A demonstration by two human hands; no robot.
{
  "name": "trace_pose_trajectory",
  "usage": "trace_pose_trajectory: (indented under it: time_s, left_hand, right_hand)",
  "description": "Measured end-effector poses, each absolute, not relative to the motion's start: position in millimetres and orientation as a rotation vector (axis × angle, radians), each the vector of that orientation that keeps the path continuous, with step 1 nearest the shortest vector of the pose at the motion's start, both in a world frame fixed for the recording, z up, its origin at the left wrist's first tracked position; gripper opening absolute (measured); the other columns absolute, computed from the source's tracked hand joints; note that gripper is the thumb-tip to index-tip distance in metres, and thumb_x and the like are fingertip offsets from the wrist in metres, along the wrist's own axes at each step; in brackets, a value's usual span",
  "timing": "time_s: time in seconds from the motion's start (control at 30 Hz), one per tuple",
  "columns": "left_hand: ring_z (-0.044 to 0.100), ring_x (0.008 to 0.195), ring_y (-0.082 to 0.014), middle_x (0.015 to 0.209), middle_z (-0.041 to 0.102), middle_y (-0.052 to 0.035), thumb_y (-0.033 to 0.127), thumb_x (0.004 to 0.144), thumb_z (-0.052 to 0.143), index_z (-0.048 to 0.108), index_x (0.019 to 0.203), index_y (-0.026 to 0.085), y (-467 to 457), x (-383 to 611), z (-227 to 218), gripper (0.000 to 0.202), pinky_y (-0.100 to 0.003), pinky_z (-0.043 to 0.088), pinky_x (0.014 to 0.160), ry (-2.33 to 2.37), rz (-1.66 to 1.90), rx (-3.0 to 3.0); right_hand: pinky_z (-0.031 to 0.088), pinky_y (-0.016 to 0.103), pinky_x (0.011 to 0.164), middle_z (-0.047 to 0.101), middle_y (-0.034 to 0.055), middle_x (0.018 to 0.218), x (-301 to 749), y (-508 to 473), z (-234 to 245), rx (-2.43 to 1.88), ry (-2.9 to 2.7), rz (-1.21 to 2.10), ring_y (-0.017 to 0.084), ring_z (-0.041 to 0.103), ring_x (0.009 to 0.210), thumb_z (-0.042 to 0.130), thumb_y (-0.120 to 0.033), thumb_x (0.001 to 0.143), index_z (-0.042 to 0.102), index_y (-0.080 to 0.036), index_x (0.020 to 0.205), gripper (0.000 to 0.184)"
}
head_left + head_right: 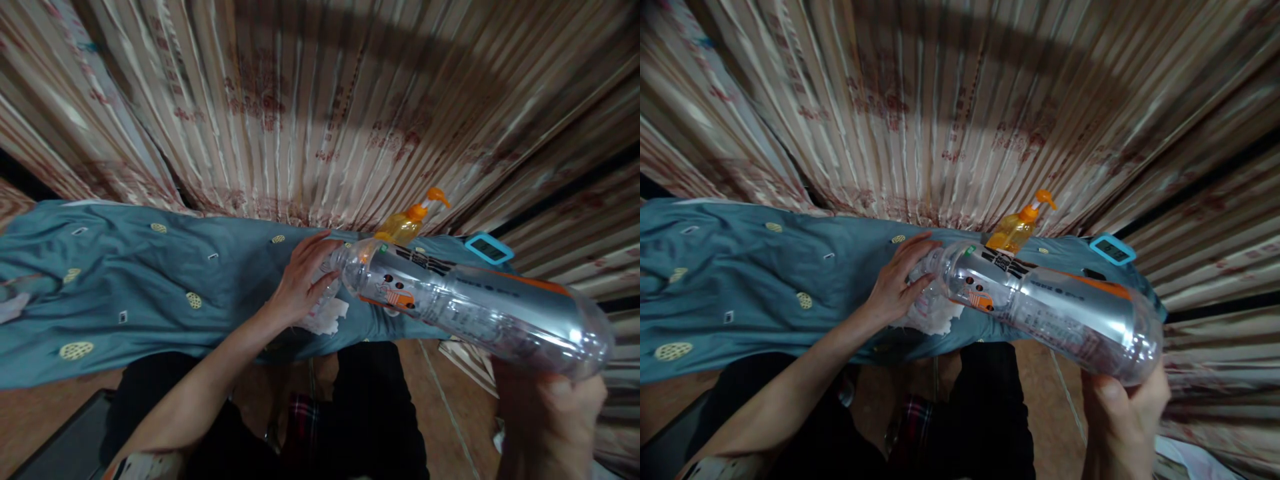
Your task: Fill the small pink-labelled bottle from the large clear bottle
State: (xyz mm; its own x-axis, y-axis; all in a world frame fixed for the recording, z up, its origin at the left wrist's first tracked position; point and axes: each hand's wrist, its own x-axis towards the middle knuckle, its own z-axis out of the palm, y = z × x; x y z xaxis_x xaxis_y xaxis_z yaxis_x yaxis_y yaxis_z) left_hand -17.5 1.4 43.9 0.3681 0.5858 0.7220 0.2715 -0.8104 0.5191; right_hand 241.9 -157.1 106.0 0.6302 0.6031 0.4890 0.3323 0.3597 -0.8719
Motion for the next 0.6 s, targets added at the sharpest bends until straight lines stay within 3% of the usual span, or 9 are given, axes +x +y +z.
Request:
trace_pose_trajectory:
  time_s: [0.13,0.27,0.43,0.5,0.6]
  left_hand:
    - [0.052,0.143,-0.0279,0.137,0.067,-0.0116,0.046,0.103,0.051,0.054,0.141,0.022,0.7,-17.1,45.0,0.045,-0.052,0.045,0.118,0.738,1.450,2.312]
    - [0.053,0.142,-0.0284,0.136,0.068,-0.0109,0.050,0.103,0.049,0.056,0.140,0.023,-0.3,-17.0,45.0,0.046,-0.053,0.045,0.117,0.778,1.427,2.302]
    - [0.052,0.142,-0.0278,0.138,0.067,-0.0101,0.049,0.103,0.049,0.056,0.140,0.023,-2.1,-16.2,45.7,0.046,-0.050,0.044,0.119,0.788,1.394,2.314]
    - [0.052,0.142,-0.0271,0.137,0.067,-0.0100,0.045,0.103,0.050,0.055,0.141,0.023,-2.7,-16.1,46.3,0.044,-0.049,0.043,0.119,0.740,1.430,2.326]
    - [0.052,0.141,-0.0266,0.137,0.067,-0.0097,0.043,0.103,0.051,0.055,0.141,0.023,-3.5,-16.6,47.3,0.043,-0.048,0.043,0.120,0.714,1.460,2.330]
  right_hand:
    - [0.045,0.061,0.113,0.069,0.0121,0.129,227.9,-144.1,100.6,-1.085,-0.885,0.360,0.041,0.059,0.132,0.087,-0.069,0.050,0.075,-0.028,0.106,0.070]
    - [0.056,0.057,0.101,0.072,0.0071,0.124,218.6,-145.7,83.1,-1.011,-0.778,0.478,0.036,0.063,0.128,0.080,-0.076,0.057,0.075,-0.032,0.107,0.066]
    - [0.065,0.036,0.068,0.078,0.0008,0.094,201.1,-145.6,65.2,-0.937,-0.558,0.658,0.024,0.075,0.087,0.090,-0.076,0.040,0.075,-0.028,0.099,0.078]
    - [0.065,0.035,0.067,0.078,0.0003,0.091,191.4,-139.6,63.3,-0.903,-0.523,0.698,0.022,0.075,0.079,0.093,-0.073,0.036,0.076,-0.027,0.099,0.080]
    - [0.065,0.037,0.075,0.079,-0.0015,0.097,179.6,-127.9,63.9,-0.843,-0.502,0.701,0.021,0.075,0.085,0.094,-0.069,0.040,0.076,-0.029,0.102,0.075]
